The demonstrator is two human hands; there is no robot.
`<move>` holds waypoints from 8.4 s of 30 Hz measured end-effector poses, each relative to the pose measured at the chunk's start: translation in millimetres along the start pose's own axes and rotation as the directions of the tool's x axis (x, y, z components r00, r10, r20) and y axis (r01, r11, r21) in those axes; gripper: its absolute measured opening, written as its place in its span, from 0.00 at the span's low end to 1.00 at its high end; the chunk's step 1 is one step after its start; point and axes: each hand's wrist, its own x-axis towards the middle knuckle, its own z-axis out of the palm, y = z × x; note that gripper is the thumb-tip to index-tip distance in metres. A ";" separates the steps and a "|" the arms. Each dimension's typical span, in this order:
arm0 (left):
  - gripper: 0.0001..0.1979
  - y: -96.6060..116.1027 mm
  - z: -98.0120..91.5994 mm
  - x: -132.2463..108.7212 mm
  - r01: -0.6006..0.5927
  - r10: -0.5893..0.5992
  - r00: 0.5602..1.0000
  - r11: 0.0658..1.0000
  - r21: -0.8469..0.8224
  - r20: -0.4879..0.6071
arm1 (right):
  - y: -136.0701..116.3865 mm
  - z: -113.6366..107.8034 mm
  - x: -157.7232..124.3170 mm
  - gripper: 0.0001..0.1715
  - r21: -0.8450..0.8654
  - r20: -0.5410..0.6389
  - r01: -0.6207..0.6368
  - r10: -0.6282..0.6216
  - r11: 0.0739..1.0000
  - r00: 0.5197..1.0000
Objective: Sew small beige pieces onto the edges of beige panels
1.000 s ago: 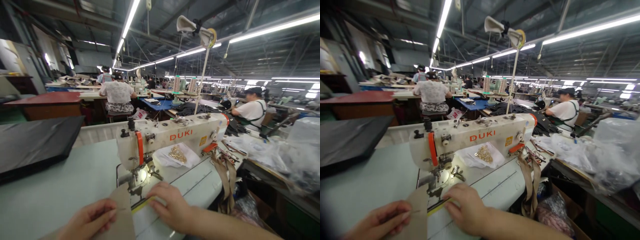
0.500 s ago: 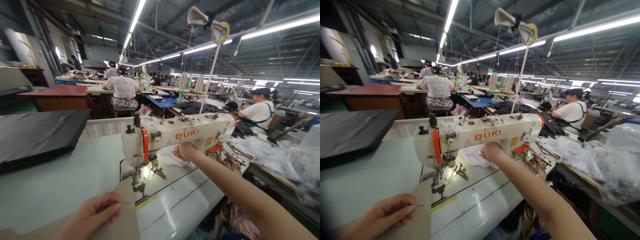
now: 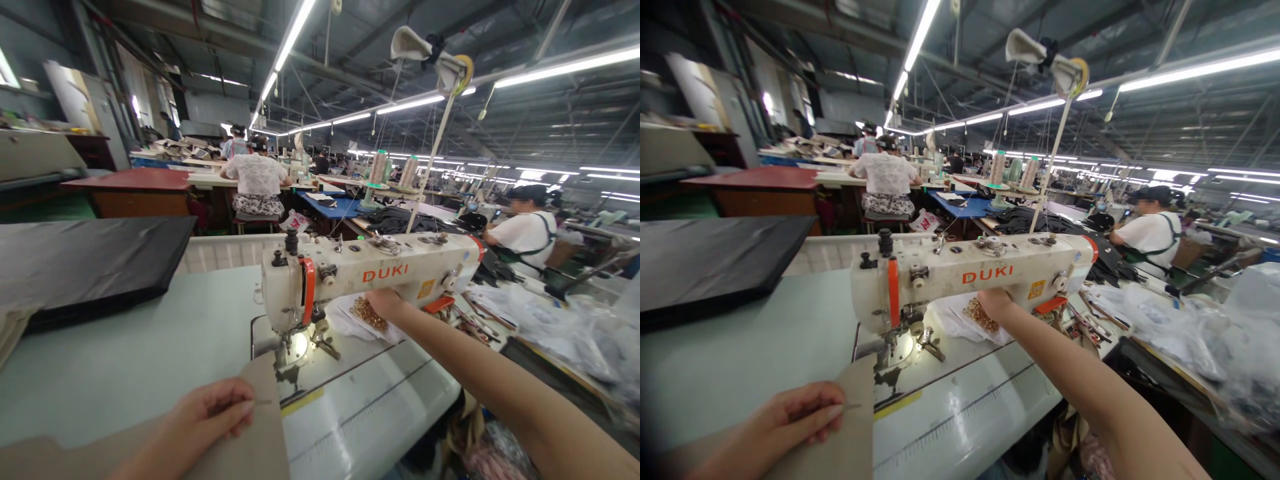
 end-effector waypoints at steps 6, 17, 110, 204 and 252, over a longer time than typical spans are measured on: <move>0.15 1.4 0.6 -0.9 -0.024 0.024 0.999 1.000 0.001 -0.021 | 5.8 -5.9 -25.8 0.09 0.340 -0.003 -0.085 0.091 0.937 0.996; 0.11 7.2 4.3 -8.1 -0.091 0.090 0.993 0.996 -0.016 -0.078 | -38.8 -19.6 -107.7 0.25 0.879 -0.071 0.065 -0.005 0.473 0.997; 0.05 3.0 18.8 -10.9 -0.116 0.079 0.984 0.964 -0.241 -0.158 | -165.9 59.4 -118.9 0.08 0.992 0.008 0.028 -0.292 0.119 0.956; 0.10 1.5 25.1 -11.0 -0.303 0.537 0.840 0.587 0.751 -0.081 | -159.0 44.3 -67.5 0.11 0.745 0.491 -0.255 -0.247 0.617 0.835; 0.09 1.7 39.0 3.7 -0.312 0.633 0.772 0.460 0.831 -0.061 | -123.5 47.9 -108.3 0.07 0.056 -0.174 0.891 -0.874 0.450 0.453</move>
